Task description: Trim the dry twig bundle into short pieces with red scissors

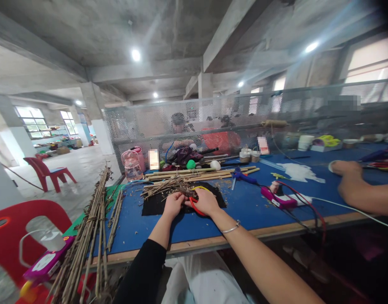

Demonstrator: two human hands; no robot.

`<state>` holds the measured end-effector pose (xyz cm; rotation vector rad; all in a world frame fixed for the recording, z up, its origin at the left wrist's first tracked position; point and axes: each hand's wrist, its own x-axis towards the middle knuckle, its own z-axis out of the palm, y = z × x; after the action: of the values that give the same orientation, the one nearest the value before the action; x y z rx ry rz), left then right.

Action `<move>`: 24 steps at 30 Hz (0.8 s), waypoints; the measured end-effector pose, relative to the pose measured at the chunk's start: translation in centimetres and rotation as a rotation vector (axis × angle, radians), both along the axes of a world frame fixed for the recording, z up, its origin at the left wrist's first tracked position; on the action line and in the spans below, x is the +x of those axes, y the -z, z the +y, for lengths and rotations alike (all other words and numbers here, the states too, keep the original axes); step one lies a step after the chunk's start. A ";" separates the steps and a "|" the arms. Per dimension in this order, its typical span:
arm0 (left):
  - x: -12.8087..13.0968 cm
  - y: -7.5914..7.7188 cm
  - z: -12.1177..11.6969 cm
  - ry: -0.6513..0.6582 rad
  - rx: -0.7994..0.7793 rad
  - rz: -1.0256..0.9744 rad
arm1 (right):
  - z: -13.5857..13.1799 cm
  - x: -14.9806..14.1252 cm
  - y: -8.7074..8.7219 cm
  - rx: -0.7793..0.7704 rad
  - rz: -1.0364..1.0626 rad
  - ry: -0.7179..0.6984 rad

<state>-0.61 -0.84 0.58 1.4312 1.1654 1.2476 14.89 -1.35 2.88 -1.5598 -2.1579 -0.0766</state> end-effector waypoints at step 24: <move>0.0 -0.2 -0.1 -0.015 -0.048 -0.018 | 0.5 0.4 -0.6 -0.164 -0.066 0.030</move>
<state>-0.62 -0.97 0.81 1.3756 1.1883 1.2328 15.26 -0.86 3.50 -1.7024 -2.2402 0.0407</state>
